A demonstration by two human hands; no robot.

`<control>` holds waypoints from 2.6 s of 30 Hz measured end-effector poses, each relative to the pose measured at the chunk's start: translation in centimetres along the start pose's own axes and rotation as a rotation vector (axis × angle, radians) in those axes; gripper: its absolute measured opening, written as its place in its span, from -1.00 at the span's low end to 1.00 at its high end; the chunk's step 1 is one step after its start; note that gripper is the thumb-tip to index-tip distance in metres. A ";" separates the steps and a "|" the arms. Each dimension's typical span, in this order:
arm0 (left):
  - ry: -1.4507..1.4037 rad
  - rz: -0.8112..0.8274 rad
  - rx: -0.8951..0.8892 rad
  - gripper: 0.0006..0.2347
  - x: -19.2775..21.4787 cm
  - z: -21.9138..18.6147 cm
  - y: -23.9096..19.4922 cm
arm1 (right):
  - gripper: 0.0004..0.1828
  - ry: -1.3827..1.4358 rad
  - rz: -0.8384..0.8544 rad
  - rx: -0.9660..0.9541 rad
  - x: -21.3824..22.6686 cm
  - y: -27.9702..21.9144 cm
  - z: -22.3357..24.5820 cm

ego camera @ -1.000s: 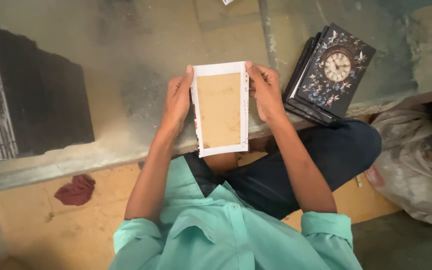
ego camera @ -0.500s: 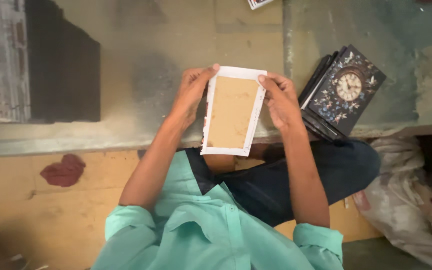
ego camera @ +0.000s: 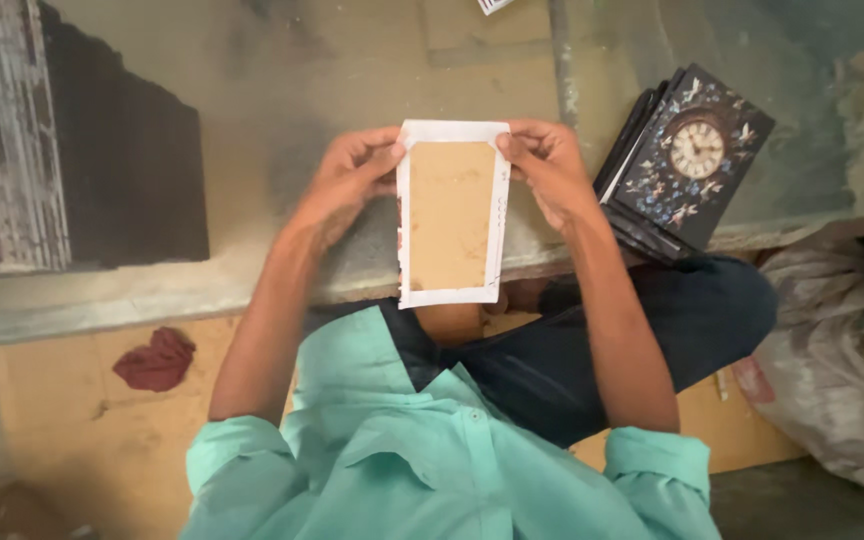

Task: The person sits on the floor and wraps individual books with white paper. They place a book on the paper, fold the edges over the cover, smooth the surface, and then set the wrapped book aside before repeating the process with another book.

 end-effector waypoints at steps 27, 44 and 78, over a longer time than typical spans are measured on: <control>1.129 0.052 -0.615 -0.72 0.4 -2.5 -1.2 | -0.14 -1.048 0.427 0.440 -9.1 -2.4 2.6; 1.491 -0.039 -0.974 -0.49 -4.1 -0.8 8.4 | -0.32 -1.029 0.114 0.494 -7.5 -4.9 0.5; 1.058 -0.156 -0.265 -0.71 -1.3 -8.6 0.4 | 0.34 -1.218 -0.253 0.819 -4.1 -9.1 1.9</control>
Point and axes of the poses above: each hand's wrist, its own y-axis towards the middle knuckle, its own x-axis out of the back of the hand, z = x × y, the point moved 5 cm from there along y, towards the middle knuckle, and after that the axes turned 7 degrees about y, right-handed, at the moved point
